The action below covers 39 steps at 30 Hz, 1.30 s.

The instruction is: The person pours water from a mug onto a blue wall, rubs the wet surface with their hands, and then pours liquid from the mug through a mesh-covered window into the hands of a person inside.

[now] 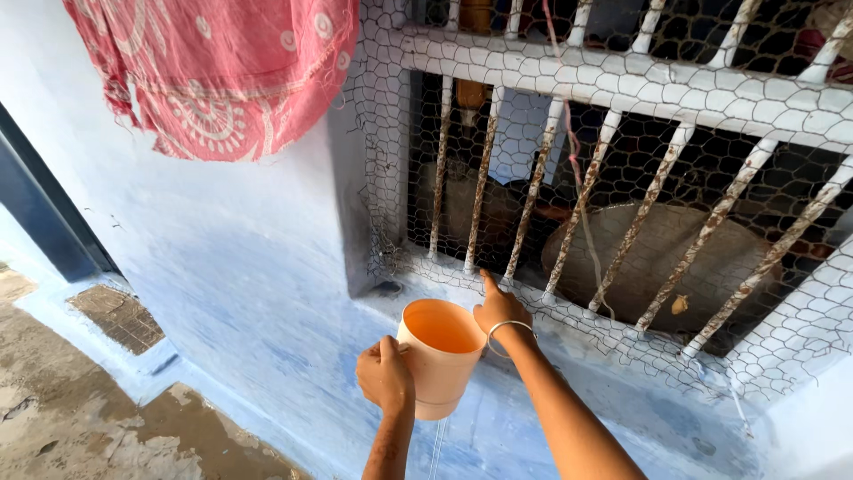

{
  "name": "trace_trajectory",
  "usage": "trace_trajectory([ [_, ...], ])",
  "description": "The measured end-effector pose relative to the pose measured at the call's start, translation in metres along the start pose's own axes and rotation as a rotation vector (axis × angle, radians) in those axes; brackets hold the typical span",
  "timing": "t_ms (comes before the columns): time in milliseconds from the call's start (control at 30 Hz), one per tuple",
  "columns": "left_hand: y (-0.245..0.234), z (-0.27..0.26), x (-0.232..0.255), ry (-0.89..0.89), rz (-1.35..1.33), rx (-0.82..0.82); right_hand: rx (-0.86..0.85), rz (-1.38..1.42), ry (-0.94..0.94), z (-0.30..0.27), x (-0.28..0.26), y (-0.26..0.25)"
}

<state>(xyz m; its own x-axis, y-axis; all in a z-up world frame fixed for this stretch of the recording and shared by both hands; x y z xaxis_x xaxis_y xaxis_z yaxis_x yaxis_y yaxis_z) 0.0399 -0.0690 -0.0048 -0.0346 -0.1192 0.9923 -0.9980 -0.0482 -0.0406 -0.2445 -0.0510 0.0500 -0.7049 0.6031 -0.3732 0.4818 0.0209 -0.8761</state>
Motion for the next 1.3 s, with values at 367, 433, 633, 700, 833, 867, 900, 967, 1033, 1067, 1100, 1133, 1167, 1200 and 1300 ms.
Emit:
trace_trajectory([
  [367, -0.017, 0.003, 0.002, 0.010, 0.018, 0.005, 0.069, -0.175, -0.030, -0.021, -0.011, 0.008],
  [433, -0.022, 0.002, 0.000, 0.004, -0.002, 0.019, 0.133, -0.219, -0.065, -0.029, -0.016, 0.006],
  [633, -0.029, 0.005, -0.008, 0.007, -0.002, 0.018, 0.363, -0.304, -0.147, -0.078, -0.039, -0.008],
  [700, -0.030, 0.008, -0.012, 0.023, -0.016, 0.019, 0.437, -0.306, -0.148, -0.102, -0.047, -0.014],
  [833, -0.029, 0.015, -0.019, 0.071, -0.039, 0.010, 0.422, -0.102, -0.389, -0.125, -0.066, -0.016],
  [867, -0.028, 0.017, -0.020, 0.080, -0.031, 0.003, 0.406, -0.043, -0.533, -0.122, -0.075, -0.015],
  [900, -0.026, 0.016, -0.021, 0.103, -0.028, -0.013, 0.384, 0.015, -0.675, -0.118, -0.080, -0.011],
  [967, -0.020, 0.015, -0.014, 0.156, -0.027, -0.041, 0.007, -0.049, -0.674, -0.070, -0.092, 0.022],
  [1033, -0.012, 0.012, -0.008, 0.128, -0.087, -0.064, -0.317, -0.165, -0.559, -0.029, -0.087, 0.056],
  [1067, -0.006, 0.011, -0.002, 0.120, -0.117, -0.075, -0.432, -0.256, -0.459, -0.012, -0.077, 0.068],
  [1100, 0.000, 0.009, 0.007, 0.149, -0.108, -0.082, -0.514, -0.332, -0.383, 0.001, -0.068, 0.082],
  [1133, 0.006, 0.007, 0.013, 0.177, -0.098, -0.089, -0.566, -0.378, -0.351, 0.012, -0.062, 0.090],
  [1167, 0.013, 0.006, 0.019, 0.203, -0.091, -0.095, -0.608, -0.415, -0.321, 0.022, -0.055, 0.096],
  [1200, 0.020, 0.007, 0.025, 0.219, -0.050, -0.086, -0.644, -0.445, -0.301, 0.031, -0.048, 0.098],
  [1300, 0.029, 0.011, 0.034, 0.238, -0.017, -0.067, -0.703, -0.325, -0.382, 0.045, -0.043, 0.095],
])
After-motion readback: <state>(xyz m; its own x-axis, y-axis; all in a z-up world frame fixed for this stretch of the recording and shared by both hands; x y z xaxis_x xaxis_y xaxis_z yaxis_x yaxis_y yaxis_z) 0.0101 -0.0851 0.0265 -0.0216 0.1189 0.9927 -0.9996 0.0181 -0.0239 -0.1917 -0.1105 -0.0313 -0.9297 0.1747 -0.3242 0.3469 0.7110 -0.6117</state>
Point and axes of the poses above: each hand's wrist, its own z-axis towards the middle knuckle, its own y-axis out of the palm, x = y × z, the point moved 9 cm from there along z, towards the middle knuckle, and after that the axes turned 15 degrees about -x, right-handed, at the moved point
